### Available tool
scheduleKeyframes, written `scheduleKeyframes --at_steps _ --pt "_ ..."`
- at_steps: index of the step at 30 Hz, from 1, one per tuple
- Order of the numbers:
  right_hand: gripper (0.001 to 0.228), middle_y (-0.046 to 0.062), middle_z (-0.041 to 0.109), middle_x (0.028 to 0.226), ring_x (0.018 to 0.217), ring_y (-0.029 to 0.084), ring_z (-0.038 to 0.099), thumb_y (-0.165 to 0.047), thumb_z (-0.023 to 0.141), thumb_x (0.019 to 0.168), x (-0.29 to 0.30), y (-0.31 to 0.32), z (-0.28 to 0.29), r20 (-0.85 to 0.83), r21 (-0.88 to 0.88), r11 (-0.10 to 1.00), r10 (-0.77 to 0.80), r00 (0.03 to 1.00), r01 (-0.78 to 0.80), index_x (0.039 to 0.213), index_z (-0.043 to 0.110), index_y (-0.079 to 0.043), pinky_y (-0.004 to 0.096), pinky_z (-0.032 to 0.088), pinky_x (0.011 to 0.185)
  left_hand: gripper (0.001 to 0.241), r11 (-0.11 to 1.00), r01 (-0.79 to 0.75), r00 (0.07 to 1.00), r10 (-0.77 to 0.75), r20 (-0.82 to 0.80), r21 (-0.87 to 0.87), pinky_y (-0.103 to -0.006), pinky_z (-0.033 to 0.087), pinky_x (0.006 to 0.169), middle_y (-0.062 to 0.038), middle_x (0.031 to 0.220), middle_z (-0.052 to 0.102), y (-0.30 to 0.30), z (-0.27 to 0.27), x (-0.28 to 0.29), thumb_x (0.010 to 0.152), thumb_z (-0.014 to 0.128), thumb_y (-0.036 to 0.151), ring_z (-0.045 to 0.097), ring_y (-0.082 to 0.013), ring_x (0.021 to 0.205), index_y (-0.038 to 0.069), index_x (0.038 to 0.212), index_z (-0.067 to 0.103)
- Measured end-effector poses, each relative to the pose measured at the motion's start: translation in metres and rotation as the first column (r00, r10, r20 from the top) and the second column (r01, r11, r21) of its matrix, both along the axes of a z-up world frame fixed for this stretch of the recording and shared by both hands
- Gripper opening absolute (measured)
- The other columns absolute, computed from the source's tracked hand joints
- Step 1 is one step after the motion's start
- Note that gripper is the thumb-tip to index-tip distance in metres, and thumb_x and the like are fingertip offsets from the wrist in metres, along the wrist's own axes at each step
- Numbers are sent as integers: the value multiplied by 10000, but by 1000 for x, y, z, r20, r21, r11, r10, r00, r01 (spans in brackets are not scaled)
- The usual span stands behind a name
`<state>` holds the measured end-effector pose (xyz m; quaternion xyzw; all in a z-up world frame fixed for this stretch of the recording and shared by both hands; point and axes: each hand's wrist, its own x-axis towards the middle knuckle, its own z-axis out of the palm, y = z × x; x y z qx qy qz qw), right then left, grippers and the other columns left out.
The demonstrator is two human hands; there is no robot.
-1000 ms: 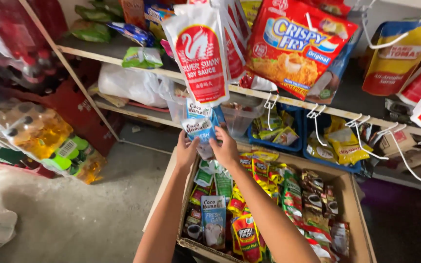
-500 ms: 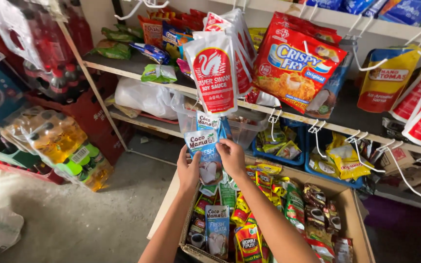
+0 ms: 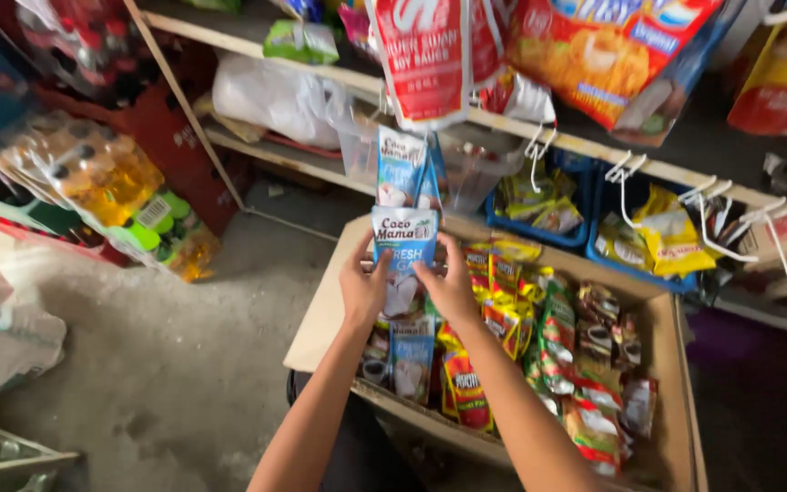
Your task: Organizing and stocking small food packets from a box onto retail shelves.
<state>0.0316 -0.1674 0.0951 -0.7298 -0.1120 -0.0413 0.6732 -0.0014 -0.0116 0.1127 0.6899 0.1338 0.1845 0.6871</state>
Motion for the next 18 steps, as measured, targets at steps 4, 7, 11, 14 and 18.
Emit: scheduleKeyframes --at_steps 4,7,11,14,18 --pt "881 103 718 1074 888 173 715 -97 845 751 -28 -20 -107 -153 -329 941 -135 979 79 1490 372 -23 325 584 748 542 957 89 976 -28 -215 277 -360 523 593 -89 754 666 -5 -52 -10 858 776 157 656 -205 639 74 1379 655" --pt "1007 138 669 1144 869 260 728 -132 832 738 -51 -24 -158 -370 -298 954 -152 916 38 1573 275 -48 408 597 726 573 897 254 915 -103 -390 360 -394 548 668 -157 782 683 -6 -105 -21 843 743 135 709 -285 688 70 1401 628" --pt "1059 256 642 1217 1076 414 671 -123 871 717 -81 -20 -194 -96 -514 857 -93 991 31 1570 260 18 458 543 889 719 678 375 899 -99 -428 633 -454 571 749 -269 1090 640 -14 -146 -42 777 742 75 703 -410 872 48 1456 507" --pt "1014 285 594 1192 1090 468 627 -120 857 686 -88 -17 -189 -98 -596 799 27 995 -81 1535 315 -1 471 539 914 850 485 535 813 -72 -578 692 -478 587 754 -289 1235 581 -23 -129 -53 761 743 57 693 -431 923 77 1526 373" --pt "865 280 492 1285 1143 468 583 -9 680 825 -104 -7 -202 -292 -833 467 86 953 -298 1603 326 -144 511 550 870 859 287 752 635 -75 -769 594 -463 597 801 -265 1180 655 -21 -173 -80 817 718 82 722 -398 949 133 1573 314"
